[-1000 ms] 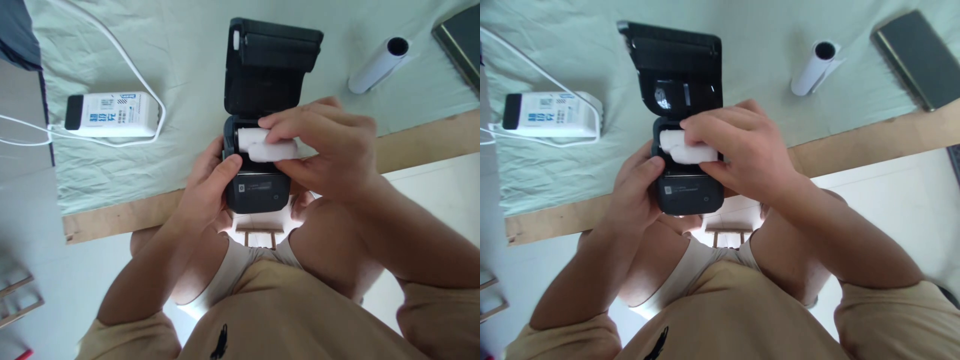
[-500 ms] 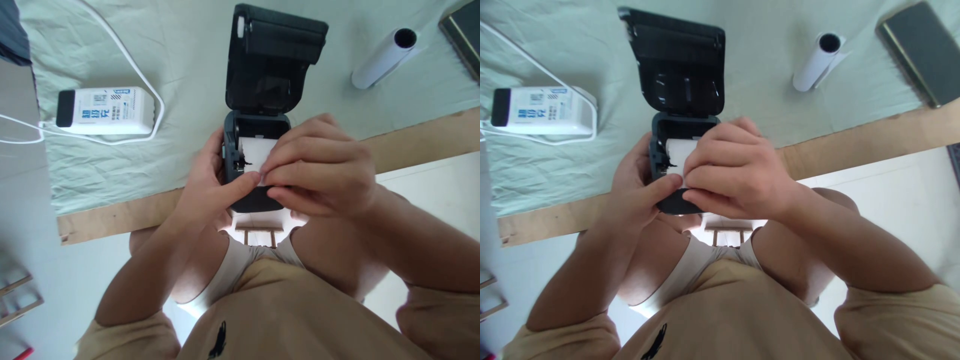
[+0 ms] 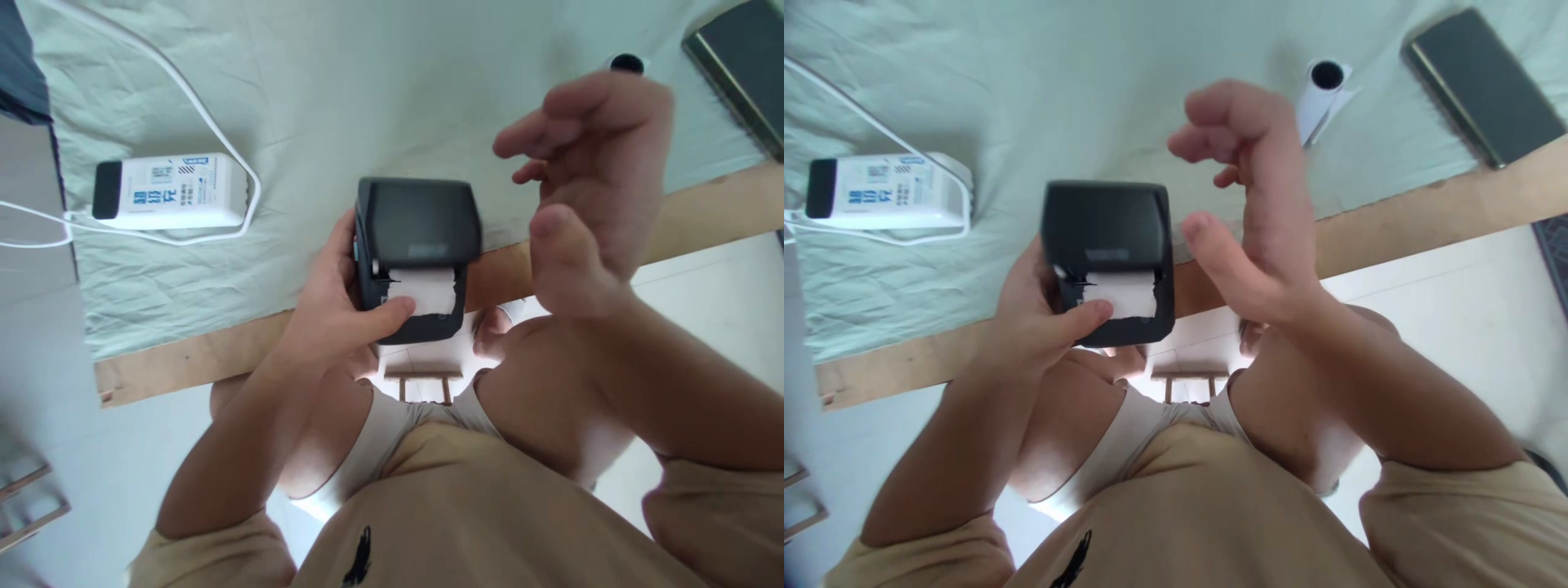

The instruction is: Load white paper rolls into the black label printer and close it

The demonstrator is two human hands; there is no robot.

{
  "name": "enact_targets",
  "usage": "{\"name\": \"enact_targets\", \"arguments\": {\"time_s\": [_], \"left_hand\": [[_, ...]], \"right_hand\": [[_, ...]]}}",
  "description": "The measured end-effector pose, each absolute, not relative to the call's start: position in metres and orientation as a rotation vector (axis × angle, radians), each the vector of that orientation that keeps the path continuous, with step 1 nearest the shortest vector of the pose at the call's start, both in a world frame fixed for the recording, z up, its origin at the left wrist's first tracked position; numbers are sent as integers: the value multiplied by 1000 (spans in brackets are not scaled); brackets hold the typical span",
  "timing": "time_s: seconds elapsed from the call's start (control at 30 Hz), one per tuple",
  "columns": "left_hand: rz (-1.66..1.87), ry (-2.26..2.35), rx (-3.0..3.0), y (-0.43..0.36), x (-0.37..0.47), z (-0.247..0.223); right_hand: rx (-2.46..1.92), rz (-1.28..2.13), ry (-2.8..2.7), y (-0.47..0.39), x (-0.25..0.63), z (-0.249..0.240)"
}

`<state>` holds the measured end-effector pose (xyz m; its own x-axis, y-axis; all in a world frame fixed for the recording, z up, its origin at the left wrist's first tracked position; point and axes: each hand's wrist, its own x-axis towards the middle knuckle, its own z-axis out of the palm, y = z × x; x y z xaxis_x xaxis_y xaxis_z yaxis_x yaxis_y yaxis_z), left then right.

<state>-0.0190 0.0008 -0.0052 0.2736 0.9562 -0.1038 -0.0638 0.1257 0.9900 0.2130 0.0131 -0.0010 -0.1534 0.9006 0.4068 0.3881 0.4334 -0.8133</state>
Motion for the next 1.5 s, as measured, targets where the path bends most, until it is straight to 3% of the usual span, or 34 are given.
{"name": "enact_targets", "arguments": {"time_s": [0.1,0.4,1.13,1.3,1.5], "left_hand": [[993,949,1124,-2,-19,-5],[1082,950,825,-7,-7,2],[1228,801,815,-2,9,6],[1109,1025,587,2,10,9],[1199,1124,511,2,5,2]], "right_hand": [[-1038,656,-1747,13,214,-7],[-1006,1057,-1961,20,209,0],[-1221,895,-2067,18,209,4],[-1198,763,-2091,17,212,-2],[-1109,815,-1977,19,213,-8]]}}
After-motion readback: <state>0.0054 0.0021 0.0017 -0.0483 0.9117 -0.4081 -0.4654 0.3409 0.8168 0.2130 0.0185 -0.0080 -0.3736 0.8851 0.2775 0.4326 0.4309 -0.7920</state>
